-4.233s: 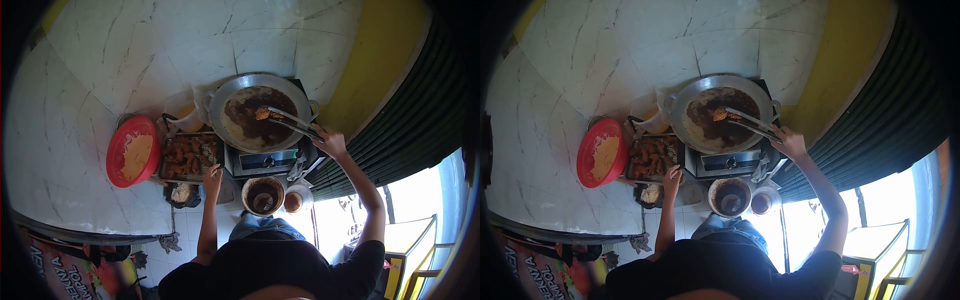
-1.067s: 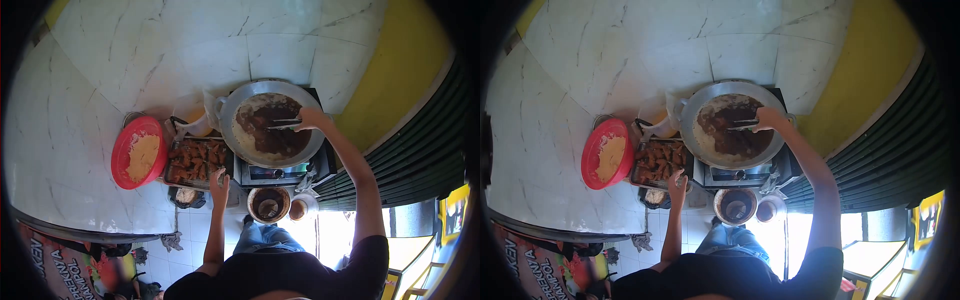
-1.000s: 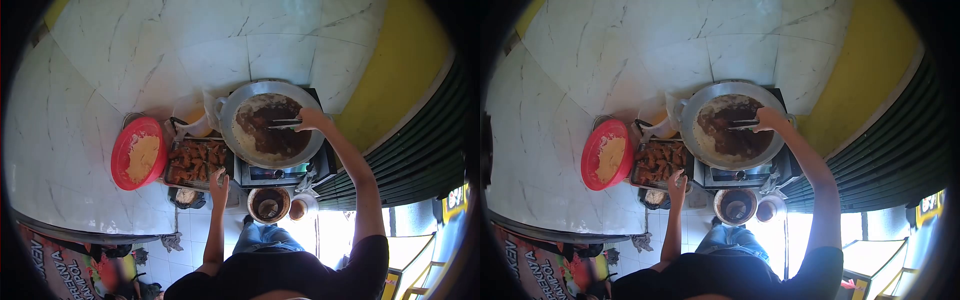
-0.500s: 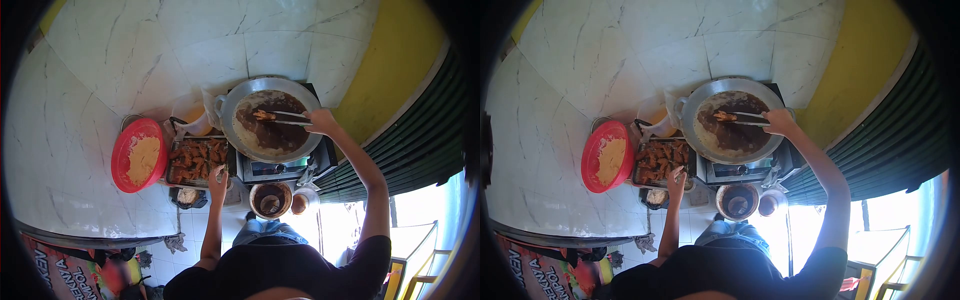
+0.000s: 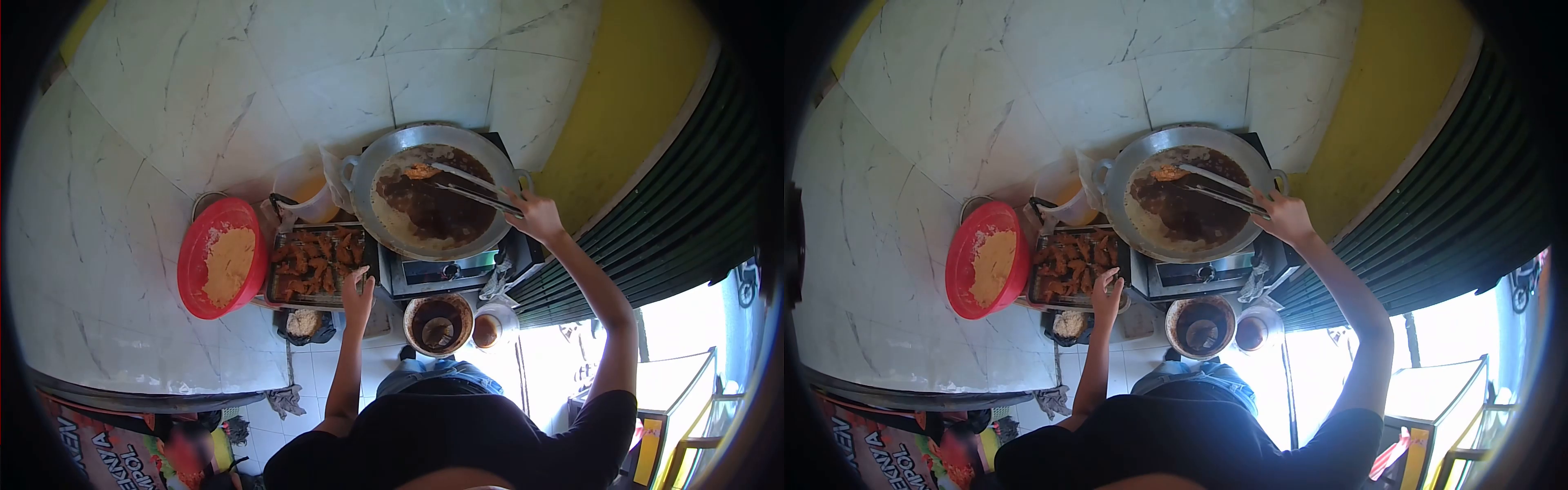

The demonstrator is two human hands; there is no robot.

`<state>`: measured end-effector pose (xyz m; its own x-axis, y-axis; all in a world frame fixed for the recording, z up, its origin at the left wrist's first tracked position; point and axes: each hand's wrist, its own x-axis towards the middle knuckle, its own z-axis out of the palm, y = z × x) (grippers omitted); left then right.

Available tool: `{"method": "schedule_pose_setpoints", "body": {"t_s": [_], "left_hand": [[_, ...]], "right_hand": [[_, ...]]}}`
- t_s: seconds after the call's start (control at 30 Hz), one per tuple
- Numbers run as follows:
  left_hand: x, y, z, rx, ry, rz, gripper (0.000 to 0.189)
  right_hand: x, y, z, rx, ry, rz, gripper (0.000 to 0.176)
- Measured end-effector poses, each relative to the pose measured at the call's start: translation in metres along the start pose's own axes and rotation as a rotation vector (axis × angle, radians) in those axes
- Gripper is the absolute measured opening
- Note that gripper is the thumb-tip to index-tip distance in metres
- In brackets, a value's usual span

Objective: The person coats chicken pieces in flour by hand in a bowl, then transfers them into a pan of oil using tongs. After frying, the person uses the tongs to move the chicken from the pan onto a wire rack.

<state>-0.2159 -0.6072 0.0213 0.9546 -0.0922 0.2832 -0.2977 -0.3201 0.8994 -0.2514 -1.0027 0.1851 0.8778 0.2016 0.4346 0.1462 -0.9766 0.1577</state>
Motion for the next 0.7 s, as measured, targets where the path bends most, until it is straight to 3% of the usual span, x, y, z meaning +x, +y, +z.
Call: {"method": "schedule_pose_setpoints", "body": {"t_s": [0.2,0.7], "left_hand": [[-0.003,0.0,0.001,-0.011,-0.018,-0.009,0.026],[-0.005,0.0,-0.001,-0.03,-0.105,-0.046,0.023]], "right_hand": [[-0.023,-0.005,0.003,0.03,0.002,-0.084,0.053],[-0.034,-0.002,0.004,0.017,0.061,-0.03,0.055]]}}
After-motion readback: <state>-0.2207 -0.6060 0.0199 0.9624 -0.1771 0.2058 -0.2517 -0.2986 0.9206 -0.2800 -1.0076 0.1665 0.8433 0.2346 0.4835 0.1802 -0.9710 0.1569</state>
